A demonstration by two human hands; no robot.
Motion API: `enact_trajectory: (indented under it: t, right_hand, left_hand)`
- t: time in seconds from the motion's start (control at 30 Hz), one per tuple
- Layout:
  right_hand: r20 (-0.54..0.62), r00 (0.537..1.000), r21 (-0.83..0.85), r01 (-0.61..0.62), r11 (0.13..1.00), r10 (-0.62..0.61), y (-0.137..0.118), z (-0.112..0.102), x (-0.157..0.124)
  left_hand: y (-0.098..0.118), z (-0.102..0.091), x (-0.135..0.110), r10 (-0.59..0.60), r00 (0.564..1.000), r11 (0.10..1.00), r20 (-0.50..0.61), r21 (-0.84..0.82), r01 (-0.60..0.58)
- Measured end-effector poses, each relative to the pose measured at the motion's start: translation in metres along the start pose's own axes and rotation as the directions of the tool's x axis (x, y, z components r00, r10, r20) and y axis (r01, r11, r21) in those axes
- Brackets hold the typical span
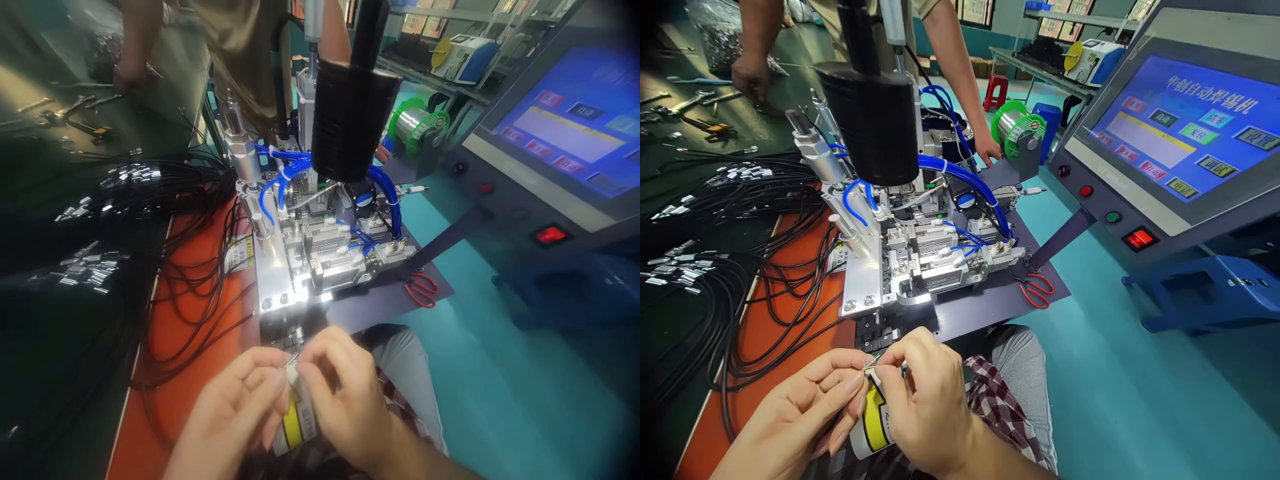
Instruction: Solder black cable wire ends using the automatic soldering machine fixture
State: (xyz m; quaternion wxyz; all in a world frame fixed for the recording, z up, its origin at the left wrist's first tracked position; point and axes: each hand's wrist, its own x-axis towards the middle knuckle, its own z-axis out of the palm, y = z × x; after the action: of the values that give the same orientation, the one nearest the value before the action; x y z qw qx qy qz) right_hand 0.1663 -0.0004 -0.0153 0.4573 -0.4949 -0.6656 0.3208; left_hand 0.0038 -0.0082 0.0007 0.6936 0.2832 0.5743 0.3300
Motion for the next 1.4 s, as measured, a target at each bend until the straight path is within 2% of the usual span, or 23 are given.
enact_trajectory:
  t: [0.07,0.13,0.33,0.57,0.73,0.9,1.07,1.13,1.2,1.3,1.33,1.4]
  right_hand:
    - [0.054,0.974,0.072,-0.224,0.972,0.221,-0.003,0.003,-0.002]
    - [0.128,0.924,0.122,-0.375,0.919,0.360,-0.006,0.004,-0.001]
    - [0.269,0.825,0.203,-0.552,0.809,0.496,-0.010,0.001,0.004]
    - [0.388,0.771,0.316,-0.625,0.714,0.504,-0.006,0.001,0.006]
    - [0.367,0.803,0.306,-0.581,0.754,0.470,-0.009,-0.003,0.011]
    - [0.398,0.762,0.295,-0.634,0.715,0.511,-0.008,-0.008,0.012]
    - [0.442,0.739,0.281,-0.652,0.705,0.508,-0.009,-0.012,0.014]
    - [0.492,0.704,0.306,-0.690,0.656,0.512,-0.009,-0.014,0.017]
    - [0.562,0.651,0.353,-0.747,0.563,0.510,-0.008,-0.016,0.021]
    - [0.667,0.596,0.409,-0.795,0.448,0.448,-0.006,-0.019,0.028]
    - [0.686,0.597,0.413,-0.791,0.452,0.417,-0.006,-0.019,0.029]
    - [0.683,0.638,0.422,-0.743,0.520,0.356,-0.005,-0.020,0.031]
  left_hand:
    - [-0.001,0.000,0.001,-0.007,1.000,1.000,0.010,-0.013,0.007]
    - [-0.003,-0.001,0.002,-0.010,1.000,1.000,0.016,-0.005,0.010]
    - [-0.004,-0.003,0.001,-0.018,0.999,1.000,0.044,0.007,0.018]
    - [0.000,-0.002,-0.001,-0.040,0.997,0.999,0.060,0.009,0.039]
    - [0.000,-0.006,0.002,-0.042,0.998,0.999,0.047,-0.013,0.043]
    - [0.001,-0.005,0.001,-0.052,0.998,0.998,0.037,-0.041,0.054]
    - [0.006,0.003,-0.003,-0.113,0.993,0.993,0.026,-0.039,0.114]
    - [0.007,0.002,-0.002,-0.100,0.993,0.994,0.054,-0.042,0.103]
    - [0.007,-0.001,-0.002,-0.070,0.989,0.997,0.127,-0.025,0.074]
    - [0.008,-0.005,-0.005,-0.052,0.974,0.999,0.222,0.000,0.053]
    - [0.009,-0.006,-0.006,-0.051,0.973,0.999,0.225,0.000,0.053]
    - [0.012,-0.004,-0.010,-0.050,0.980,0.999,0.191,0.001,0.051]
